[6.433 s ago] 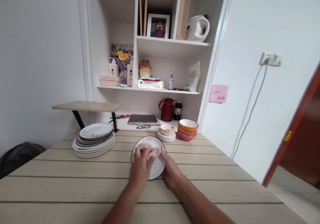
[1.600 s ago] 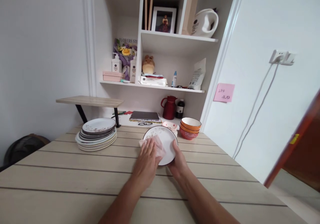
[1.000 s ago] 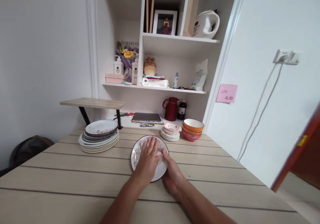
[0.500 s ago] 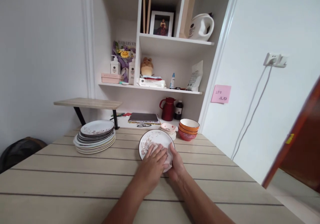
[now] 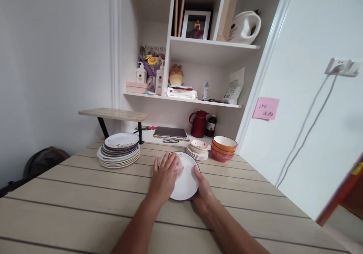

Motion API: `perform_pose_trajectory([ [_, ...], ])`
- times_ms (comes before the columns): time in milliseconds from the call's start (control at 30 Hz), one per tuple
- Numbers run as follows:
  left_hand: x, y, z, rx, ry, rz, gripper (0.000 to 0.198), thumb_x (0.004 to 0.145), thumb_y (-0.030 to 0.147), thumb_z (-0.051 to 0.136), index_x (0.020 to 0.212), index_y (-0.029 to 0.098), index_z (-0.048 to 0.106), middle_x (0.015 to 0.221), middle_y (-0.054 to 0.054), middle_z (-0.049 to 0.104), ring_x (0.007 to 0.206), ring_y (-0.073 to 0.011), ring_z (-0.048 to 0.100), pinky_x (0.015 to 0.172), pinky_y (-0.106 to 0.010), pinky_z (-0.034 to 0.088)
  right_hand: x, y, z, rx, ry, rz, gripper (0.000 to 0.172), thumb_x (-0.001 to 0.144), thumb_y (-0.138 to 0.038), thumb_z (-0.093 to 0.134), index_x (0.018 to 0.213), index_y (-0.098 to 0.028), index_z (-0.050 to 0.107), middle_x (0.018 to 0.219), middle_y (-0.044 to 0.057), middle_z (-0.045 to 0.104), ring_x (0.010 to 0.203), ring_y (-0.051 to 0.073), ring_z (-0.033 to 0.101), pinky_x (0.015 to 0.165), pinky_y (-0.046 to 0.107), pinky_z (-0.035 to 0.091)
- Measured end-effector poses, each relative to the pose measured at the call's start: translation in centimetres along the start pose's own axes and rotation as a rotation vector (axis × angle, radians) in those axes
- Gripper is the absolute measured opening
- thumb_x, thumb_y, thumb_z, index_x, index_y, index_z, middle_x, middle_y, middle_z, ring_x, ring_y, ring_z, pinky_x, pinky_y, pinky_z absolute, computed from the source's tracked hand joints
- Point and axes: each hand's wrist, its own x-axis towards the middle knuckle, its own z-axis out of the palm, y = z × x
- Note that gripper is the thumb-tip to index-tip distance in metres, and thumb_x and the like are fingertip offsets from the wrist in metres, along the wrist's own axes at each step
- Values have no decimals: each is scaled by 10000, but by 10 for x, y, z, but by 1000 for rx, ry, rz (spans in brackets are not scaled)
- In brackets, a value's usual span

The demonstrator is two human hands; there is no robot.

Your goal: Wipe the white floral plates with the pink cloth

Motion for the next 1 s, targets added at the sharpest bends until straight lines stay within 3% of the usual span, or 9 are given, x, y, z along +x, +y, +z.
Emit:
perform_pose_trajectory([
  [133,2,0,-2,-239,243,-110,574,952,404,407,1500,280,289,1587,-94,276,1464,-251,216,1173,-505,164,5,-4,-1,141,15,8,549,866,-494,571,1293,-149,563,992,122,760,942,278,710,864,436,546],
  [233,5,-2,-6,-550,445,-360,672,903,496,484,1492,257,268,1603,-115,201,1473,-255,175,1185,-461,152,15,-10,-10,264,87,-34,493,901,-422,546,1333,-188,515,950,85,768,865,246,725,799,409,576],
  [367,5,-2,-9,-1319,218,-778,644,886,554,500,1444,305,296,1570,-104,283,1411,-257,334,1120,-455,311,32,-19,-30,327,132,-115,448,908,-405,536,1319,-228,526,959,74,768,844,245,725,738,413,593],
  [467,3,6,-6,-1607,94,-965,558,865,486,587,1352,276,414,1501,-116,399,1338,-250,433,1022,-429,421,40,-21,-41,332,56,-166,424,896,-421,549,1272,-228,574,983,85,764,875,260,721,733,422,595],
  [533,0,13,-2,-1665,43,-950,575,816,416,683,1323,266,457,1459,-114,459,1312,-244,459,1004,-406,428,42,-20,-42,303,-7,-213,435,878,-436,573,1259,-224,587,989,88,763,904,262,715,748,420,593],
  [600,-4,23,1,-1716,-72,-804,557,794,397,716,1295,252,517,1387,-107,545,1273,-241,500,1017,-391,409,38,-16,-36,289,-36,-229,453,867,-443,590,1257,-214,586,986,89,763,919,260,712,766,413,590],
  [733,-9,40,6,-1799,-260,-613,587,732,307,779,1276,201,585,1282,-138,637,1216,-283,554,1037,-426,394,21,-6,-15,335,-48,-122,441,874,-420,587,1235,-168,578,950,91,765,848,241,722,747,376,597],
  [900,-6,38,12,-1839,25,-707,581,699,133,708,1269,164,596,1198,-125,688,1140,-279,612,1028,-414,429,10,1,-3,217,-100,-11,397,852,-226,602,1232,-128,544,936,95,758,803,206,720,731,337,597],
  [1000,-3,26,17,-1859,121,-792,621,657,63,628,1270,159,589,1128,-116,717,1063,-279,655,985,-428,476,13,-1,-2,-10,-43,-42,520,808,-231,656,1295,-172,485,952,95,744,758,203,712,708,352,593],
])
